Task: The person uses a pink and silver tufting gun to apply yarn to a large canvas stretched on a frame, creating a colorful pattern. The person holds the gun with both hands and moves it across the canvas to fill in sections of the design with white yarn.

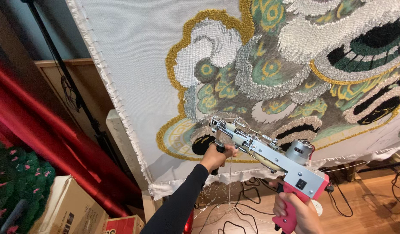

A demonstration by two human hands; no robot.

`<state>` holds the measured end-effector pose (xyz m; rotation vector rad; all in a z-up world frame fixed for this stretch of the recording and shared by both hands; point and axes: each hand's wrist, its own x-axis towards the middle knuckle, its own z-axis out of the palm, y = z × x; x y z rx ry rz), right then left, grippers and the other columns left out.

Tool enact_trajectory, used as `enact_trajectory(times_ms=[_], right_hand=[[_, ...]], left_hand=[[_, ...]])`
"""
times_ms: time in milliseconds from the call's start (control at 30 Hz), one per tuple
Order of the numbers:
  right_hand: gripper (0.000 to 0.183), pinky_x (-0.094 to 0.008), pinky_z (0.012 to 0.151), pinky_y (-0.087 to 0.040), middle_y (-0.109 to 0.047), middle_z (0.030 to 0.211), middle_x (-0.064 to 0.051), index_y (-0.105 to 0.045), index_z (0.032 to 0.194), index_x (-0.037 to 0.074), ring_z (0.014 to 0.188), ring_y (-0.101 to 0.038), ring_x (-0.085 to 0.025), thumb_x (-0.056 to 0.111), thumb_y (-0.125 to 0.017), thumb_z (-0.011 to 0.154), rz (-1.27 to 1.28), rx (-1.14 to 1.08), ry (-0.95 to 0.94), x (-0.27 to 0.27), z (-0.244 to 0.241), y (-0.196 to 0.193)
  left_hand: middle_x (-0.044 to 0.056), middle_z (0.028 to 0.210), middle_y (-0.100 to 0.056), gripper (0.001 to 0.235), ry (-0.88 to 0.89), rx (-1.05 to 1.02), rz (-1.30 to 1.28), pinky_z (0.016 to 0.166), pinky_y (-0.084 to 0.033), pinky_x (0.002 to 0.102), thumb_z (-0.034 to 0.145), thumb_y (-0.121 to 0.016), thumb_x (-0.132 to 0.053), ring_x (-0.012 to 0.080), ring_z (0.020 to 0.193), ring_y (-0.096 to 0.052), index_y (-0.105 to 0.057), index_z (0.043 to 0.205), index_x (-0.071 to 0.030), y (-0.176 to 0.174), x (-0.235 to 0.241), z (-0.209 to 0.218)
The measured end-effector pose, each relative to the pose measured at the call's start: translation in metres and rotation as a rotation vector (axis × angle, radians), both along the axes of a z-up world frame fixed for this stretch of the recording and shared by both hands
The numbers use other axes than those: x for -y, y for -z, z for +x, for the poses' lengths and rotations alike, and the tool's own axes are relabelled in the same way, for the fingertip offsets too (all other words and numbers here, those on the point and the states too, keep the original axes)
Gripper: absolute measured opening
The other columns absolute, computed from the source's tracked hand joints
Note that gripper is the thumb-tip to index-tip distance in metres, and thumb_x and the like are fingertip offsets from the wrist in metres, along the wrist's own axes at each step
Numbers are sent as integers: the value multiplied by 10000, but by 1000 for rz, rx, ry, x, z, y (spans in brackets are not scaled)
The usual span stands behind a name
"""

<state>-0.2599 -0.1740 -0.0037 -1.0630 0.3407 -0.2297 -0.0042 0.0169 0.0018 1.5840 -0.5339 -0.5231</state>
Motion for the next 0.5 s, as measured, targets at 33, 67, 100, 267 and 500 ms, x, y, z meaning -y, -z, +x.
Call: enact_trajectory(times_ms=[33,67,100,267,500], right_hand=[[457,-366,511,-380,-426,591,-69,-614,1259,-107,484,-417,-182,82,-565,846,-12,-11,-7,-3,1,-2],[461,-370,513,-390,-428,591,-69,-620,1263,-103,483,-422,-186,78,-561,843,-24,-21,-13,-7,1,-5],[456,-370,512,-395,-429,595,-66,-618,1259,-103,484,-424,-188,71,-559,842,-36,-5,-21,-11,2,-7],[420,-363,503,-387,-419,593,-71,-628,1232,-126,490,-420,-194,53,-562,858,-83,-4,-33,-34,9,-13],[385,-364,505,-398,-430,595,-77,-621,1197,-89,496,-430,-204,61,-555,849,-42,-17,-9,-49,22,-15]], left_hand=[[50,914,-796,284,-9,-16,-11,442,-435,268,940,-749,-283,52,491,-532,-727,974,-1,1,-6,-2],[38,927,-802,286,-17,-30,-22,444,-438,270,944,-740,-279,46,499,-544,-720,964,5,2,-10,-3],[35,923,-802,276,-33,-39,-32,440,-437,271,941,-733,-279,52,487,-534,-721,972,-5,3,-15,-3],[13,890,-792,270,-64,-54,-26,430,-427,270,934,-722,-295,65,448,-497,-778,1014,-44,3,-33,0],[7,873,-780,329,-65,-65,3,433,-441,271,919,-746,-341,73,447,-501,-782,1025,-31,-2,-43,10]])
